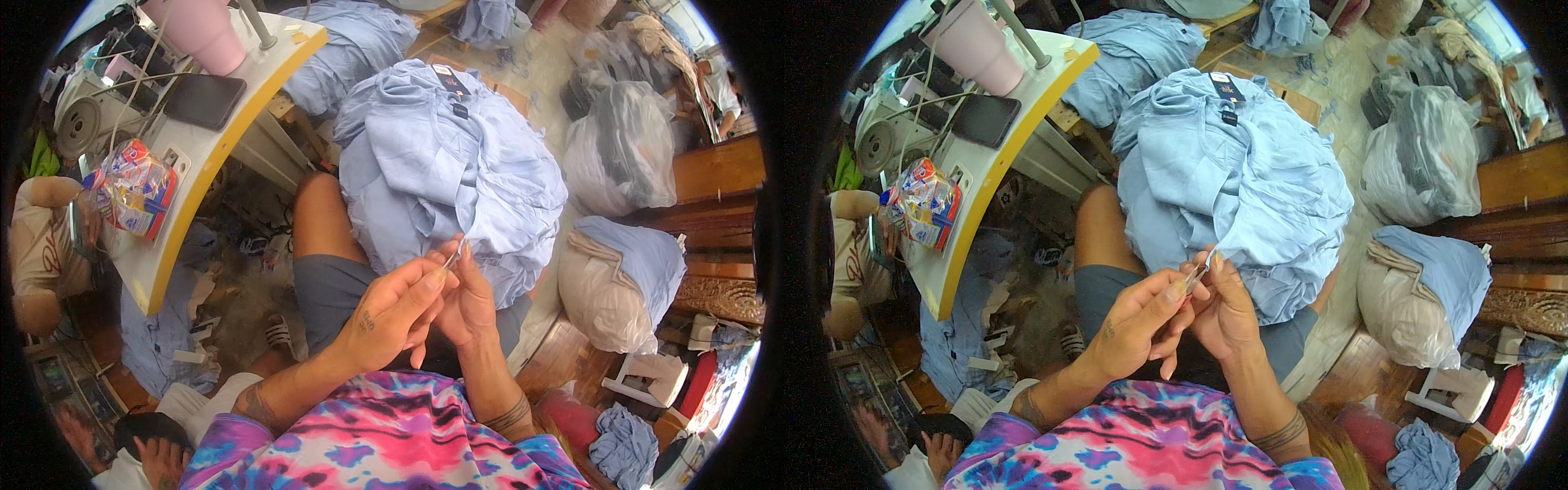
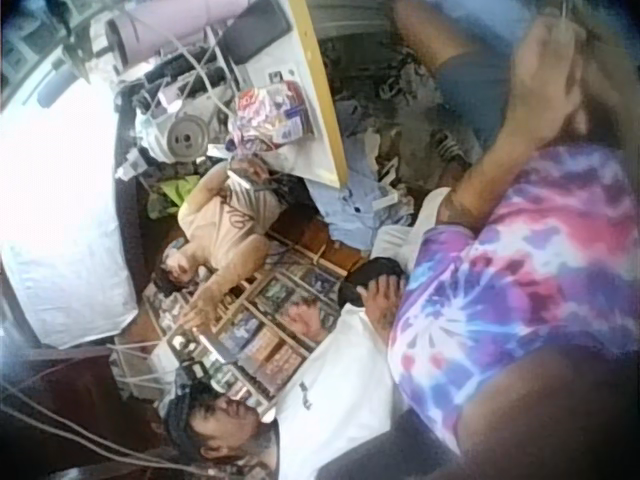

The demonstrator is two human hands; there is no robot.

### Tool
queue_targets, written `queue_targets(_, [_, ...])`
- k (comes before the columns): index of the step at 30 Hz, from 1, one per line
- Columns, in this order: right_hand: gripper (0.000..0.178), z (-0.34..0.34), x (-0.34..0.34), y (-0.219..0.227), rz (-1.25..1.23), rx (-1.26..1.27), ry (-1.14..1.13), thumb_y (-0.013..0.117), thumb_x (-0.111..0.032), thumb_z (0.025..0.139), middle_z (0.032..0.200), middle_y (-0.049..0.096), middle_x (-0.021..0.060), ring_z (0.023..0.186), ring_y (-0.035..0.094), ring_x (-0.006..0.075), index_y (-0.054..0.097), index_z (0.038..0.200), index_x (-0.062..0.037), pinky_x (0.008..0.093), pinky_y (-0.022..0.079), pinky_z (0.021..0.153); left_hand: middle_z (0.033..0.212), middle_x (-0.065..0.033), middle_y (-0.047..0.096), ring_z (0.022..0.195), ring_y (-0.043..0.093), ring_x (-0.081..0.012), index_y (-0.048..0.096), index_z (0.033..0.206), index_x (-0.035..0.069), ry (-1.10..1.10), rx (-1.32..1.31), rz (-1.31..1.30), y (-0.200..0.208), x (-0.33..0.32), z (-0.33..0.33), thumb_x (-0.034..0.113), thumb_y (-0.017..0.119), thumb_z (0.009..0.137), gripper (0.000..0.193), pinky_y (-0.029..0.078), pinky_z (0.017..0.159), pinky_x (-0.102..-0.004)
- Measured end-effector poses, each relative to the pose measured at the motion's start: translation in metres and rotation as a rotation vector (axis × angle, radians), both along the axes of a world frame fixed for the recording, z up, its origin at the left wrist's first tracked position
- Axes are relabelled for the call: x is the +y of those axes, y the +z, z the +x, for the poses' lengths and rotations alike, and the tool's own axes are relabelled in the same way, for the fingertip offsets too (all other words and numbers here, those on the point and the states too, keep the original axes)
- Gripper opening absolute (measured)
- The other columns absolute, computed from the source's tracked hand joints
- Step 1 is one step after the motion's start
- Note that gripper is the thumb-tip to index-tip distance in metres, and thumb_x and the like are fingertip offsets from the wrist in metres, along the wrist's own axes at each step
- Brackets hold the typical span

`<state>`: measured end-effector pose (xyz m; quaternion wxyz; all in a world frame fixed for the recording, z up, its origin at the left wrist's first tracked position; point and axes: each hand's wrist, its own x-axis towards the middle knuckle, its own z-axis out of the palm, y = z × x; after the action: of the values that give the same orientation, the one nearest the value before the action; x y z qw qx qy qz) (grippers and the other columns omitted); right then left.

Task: The person trims loose threads and pulls a long excess string from blue collared shirts using small snips and their hands.

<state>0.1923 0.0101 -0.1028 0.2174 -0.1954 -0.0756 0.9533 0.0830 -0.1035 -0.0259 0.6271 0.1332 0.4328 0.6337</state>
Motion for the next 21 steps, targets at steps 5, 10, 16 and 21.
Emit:
queue_targets(5, [0.020,-0.0003,-0.0008,0.0008,0.003,-0.006,-0.004,0.066,-0.027,0.101,0.109,0.070,-0.0012,0.106,0.062,0.0184,0.067,0.116,-0.0136,0.0372,0.055,0.093,0.069,0.0026,0.041,0.048,0.036,-0.0042,0.057,0.119,0.000,0.015,-0.005,-0.004,0.0038,0.0003,0.0007,0.036,0.046,0.110,0.040,0.047,0.042,-0.0243])
queue_targets(10, [0.020,-0.0011,-0.0005,0.0013,0.014,0.016,0.003,0.066,-0.026,0.101,0.108,0.069,-0.0008,0.105,0.062,0.0183,0.067,0.116,-0.0132,0.0360,0.055,0.092,0.069,0.0027,0.041,0.049,0.037,-0.0045,0.057,0.119,0.000,0.010,0.009,-0.017,0.0044,0.0003,-0.0004,0.037,0.046,0.110,0.040,0.047,0.042,-0.0245])
queue_targets(16, [0.020,-0.0013,-0.0022,0.0031,0.011,0.014,-0.008,0.067,-0.025,0.101,0.109,0.069,0.0006,0.105,0.061,0.0182,0.066,0.117,-0.0124,0.0347,0.054,0.092,0.069,0.0025,0.041,0.051,0.038,-0.0047,0.056,0.119,-0.001,-0.002,0.014,-0.018,0.0059,-0.0008,-0.0014,0.037,0.046,0.109,0.040,0.048,0.042,-0.0247])
queue_targets(21, [0.020,-0.0020,-0.0043,0.0036,0.032,0.026,-0.006,0.066,-0.022,0.101,0.109,0.068,0.0003,0.104,0.061,0.0179,0.065,0.118,-0.0123,0.0343,0.054,0.092,0.070,0.0022,0.042,0.050,0.037,-0.0046,0.057,0.119,-0.001,0.021,0.012,-0.008,0.0039,-0.0013,0.0000,0.037,0.047,0.109,0.040,0.048,0.042,-0.0247])
